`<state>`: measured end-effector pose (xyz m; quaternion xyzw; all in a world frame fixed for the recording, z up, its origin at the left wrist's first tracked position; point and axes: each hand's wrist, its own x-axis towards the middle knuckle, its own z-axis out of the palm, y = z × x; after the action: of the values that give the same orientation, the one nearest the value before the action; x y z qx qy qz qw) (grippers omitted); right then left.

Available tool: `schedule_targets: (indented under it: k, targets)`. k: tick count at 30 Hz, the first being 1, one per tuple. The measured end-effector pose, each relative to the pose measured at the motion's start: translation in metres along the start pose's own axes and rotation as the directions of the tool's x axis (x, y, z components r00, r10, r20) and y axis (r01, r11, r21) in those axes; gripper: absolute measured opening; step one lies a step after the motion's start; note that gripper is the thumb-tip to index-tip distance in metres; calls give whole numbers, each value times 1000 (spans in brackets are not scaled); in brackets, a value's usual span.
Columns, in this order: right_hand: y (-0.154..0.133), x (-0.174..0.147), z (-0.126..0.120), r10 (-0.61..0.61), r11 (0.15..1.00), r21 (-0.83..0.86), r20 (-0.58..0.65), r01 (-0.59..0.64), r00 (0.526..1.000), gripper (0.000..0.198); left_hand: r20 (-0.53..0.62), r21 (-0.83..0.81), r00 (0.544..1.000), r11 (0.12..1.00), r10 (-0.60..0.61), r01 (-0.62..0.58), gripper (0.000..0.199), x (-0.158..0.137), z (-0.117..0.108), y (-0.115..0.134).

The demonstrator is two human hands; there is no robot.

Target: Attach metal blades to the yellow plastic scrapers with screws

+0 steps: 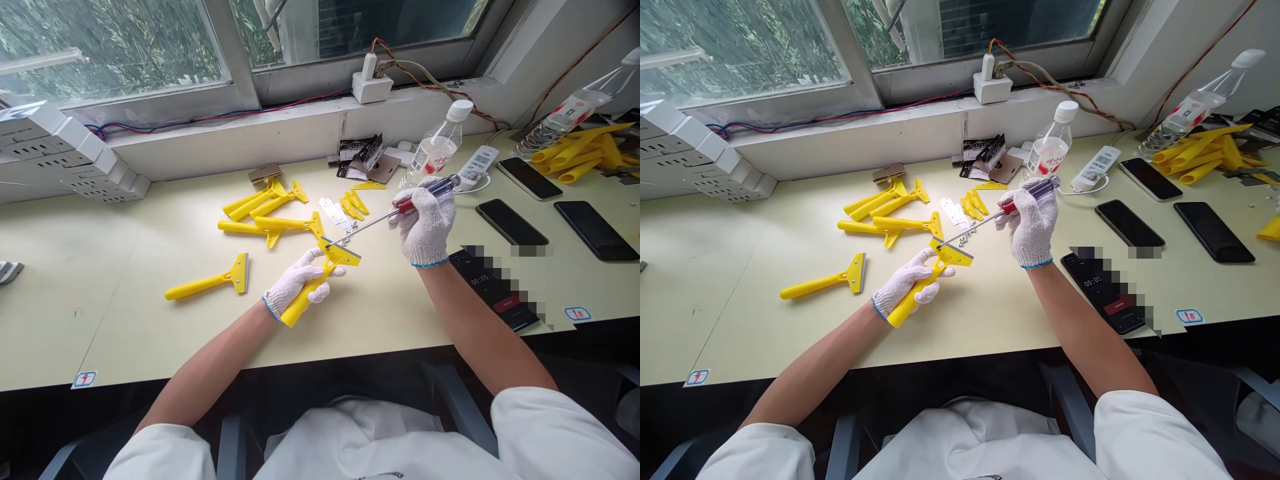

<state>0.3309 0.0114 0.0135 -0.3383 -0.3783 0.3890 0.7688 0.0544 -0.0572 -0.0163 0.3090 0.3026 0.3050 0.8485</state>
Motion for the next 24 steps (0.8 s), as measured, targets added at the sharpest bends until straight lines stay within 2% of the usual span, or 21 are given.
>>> schedule_targets:
  k: [7, 15, 22, 24]
  targets:
    - [-1, 0, 2, -9, 1000, -2, -30, 9, 1000, 32, -10, -18, 1000, 1000, 0, -1, 61, 0, -2, 1]
    - [-2, -3, 4, -3, 1000, 11, -7, 3, 1000, 35, 0, -52, 1000, 998, 22, -22, 60, 1, -2, 0]
    - [3, -3, 3, 107, 994, 39, -12, -106, 994, 37, -23, -42, 999, 999, 33, -34, 60, 0, -1, 2]
    - [4, -1, 2, 153, 987, 64, -45, -150, 987, 39, -21, -44, 999, 999, 32, -33, 61, -1, -1, 2]
